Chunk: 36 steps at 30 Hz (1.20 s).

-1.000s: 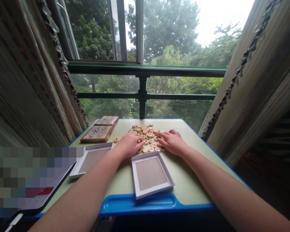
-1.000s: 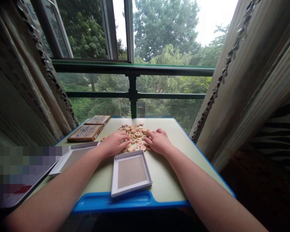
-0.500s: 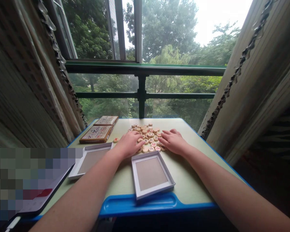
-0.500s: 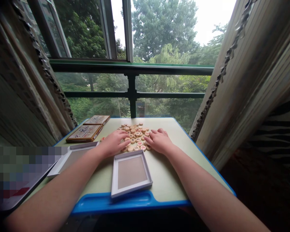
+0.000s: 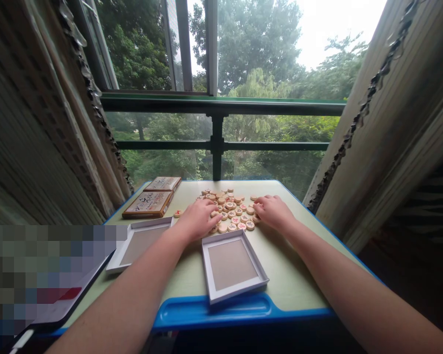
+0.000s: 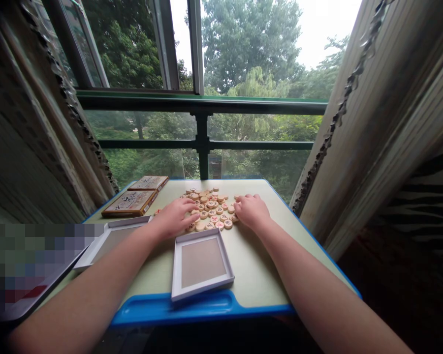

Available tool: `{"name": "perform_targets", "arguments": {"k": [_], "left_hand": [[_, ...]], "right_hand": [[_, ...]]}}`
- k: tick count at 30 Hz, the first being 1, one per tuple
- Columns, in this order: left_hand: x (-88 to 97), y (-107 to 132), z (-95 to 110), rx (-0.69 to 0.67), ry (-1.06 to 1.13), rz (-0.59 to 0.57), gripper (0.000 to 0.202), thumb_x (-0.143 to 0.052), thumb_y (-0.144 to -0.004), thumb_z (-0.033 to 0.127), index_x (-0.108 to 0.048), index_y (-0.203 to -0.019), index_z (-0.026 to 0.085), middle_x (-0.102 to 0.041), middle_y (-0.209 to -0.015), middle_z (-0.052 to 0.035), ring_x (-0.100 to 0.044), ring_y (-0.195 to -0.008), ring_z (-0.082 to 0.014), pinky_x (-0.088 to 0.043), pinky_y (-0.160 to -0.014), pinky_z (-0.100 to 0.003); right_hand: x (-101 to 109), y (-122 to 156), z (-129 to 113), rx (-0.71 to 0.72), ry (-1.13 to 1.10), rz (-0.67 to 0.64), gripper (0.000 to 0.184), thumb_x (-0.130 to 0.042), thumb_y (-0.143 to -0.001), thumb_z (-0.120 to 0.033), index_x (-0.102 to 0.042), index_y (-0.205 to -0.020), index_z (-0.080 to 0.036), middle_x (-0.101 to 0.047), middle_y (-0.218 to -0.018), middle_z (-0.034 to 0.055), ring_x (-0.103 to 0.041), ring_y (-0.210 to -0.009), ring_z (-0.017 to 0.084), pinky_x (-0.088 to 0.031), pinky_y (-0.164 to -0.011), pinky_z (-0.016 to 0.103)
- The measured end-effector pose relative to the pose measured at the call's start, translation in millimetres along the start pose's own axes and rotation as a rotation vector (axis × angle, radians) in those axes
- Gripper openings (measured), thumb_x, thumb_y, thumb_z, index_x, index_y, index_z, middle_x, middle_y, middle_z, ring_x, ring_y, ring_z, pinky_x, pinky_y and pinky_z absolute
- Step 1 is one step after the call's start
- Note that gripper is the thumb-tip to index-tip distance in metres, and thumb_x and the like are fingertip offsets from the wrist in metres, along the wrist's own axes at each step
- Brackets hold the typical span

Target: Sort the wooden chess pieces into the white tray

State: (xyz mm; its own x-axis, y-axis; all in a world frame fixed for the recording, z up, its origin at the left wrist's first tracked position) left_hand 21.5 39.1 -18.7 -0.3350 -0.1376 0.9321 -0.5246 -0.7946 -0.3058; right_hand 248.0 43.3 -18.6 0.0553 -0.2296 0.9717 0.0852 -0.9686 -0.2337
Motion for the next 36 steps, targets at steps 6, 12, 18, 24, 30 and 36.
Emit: {"name": "perform_targets", "arguments": {"k": [6,12,18,24,30,36], "left_hand": [[2.0,0.1,1.6,-0.009,-0.020,-0.003,0.039,-0.041,-0.086,0.043,-0.067,-0.102,0.018,-0.063,-0.108,-0.0092,-0.054,-0.101,-0.0234,-0.042,-0.092,-0.036],[3.2,0.5,3.1,0.000,-0.056,-0.048,0.037,-0.041,-0.086,0.044,-0.068,-0.089,0.019,-0.065,-0.095,-0.0086,-0.057,-0.094,-0.0227,-0.044,-0.085,-0.035],[2.2,0.8,2.7,-0.002,-0.045,-0.042,0.036,-0.041,-0.086,0.043,-0.068,-0.089,0.019,-0.066,-0.093,-0.0083,-0.057,-0.093,-0.0223,-0.044,-0.085,-0.034],[2.7,1.6,4.1,0.001,-0.054,-0.047,0.036,-0.041,-0.087,0.042,-0.068,-0.090,0.019,-0.066,-0.094,-0.0084,-0.057,-0.094,-0.0222,-0.043,-0.086,-0.034],[4.7,2.4,5.0,0.037,-0.085,-0.062,0.036,-0.040,-0.086,0.043,-0.068,-0.090,0.020,-0.066,-0.095,-0.0078,-0.057,-0.094,-0.0224,-0.043,-0.083,-0.033],[3.3,0.9,2.2,0.030,-0.091,-0.064,0.036,-0.038,-0.088,0.039,-0.068,-0.091,0.019,-0.066,-0.097,-0.0086,-0.056,-0.096,-0.0220,-0.042,-0.087,-0.033]], "right_hand": [[2.5,3.9,-11.7,0.182,-0.055,-0.027,0.040,-0.034,-0.091,-0.041,-0.067,-0.101,-0.022,-0.065,-0.108,0.0069,-0.053,-0.095,0.020,-0.030,-0.085,0.033],[-0.5,3.7,-12.4,0.240,-0.079,-0.032,0.043,-0.027,-0.093,-0.043,-0.065,-0.106,-0.025,-0.065,-0.109,0.0052,-0.054,-0.097,0.018,-0.028,-0.085,0.034],[-4.1,2.0,-7.7,0.235,-0.024,-0.022,0.045,-0.025,-0.094,-0.042,-0.065,-0.104,-0.022,-0.065,-0.112,0.0063,-0.055,-0.100,0.018,-0.028,-0.084,0.034],[-6.8,1.0,-9.3,0.154,-0.124,-0.030,0.052,-0.024,-0.091,-0.053,-0.060,-0.116,-0.024,-0.066,-0.112,0.0041,-0.053,-0.097,0.022,-0.030,-0.087,0.035],[-6.0,2.5,-12.0,0.166,-0.162,-0.034,0.046,-0.029,-0.091,-0.051,-0.063,-0.109,-0.027,-0.067,-0.108,0.0032,-0.054,-0.096,0.021,-0.029,-0.088,0.036],[4.6,6.2,-15.0,0.178,-0.081,-0.002,0.044,-0.032,-0.091,-0.046,-0.063,-0.111,-0.022,-0.062,-0.116,0.0080,-0.054,-0.102,0.021,-0.030,-0.089,0.035]]}}
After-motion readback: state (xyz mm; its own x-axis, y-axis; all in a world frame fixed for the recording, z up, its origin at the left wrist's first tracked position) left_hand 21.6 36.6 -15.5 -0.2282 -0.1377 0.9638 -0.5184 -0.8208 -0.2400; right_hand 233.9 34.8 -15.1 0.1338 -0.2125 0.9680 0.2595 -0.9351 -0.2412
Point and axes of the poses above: each hand's wrist, its own y-axis away from the middle knuckle, its own x-axis out of the back of the hand, z = x × y, the point moved 3 cm from there along -y, towards the middle knuckle
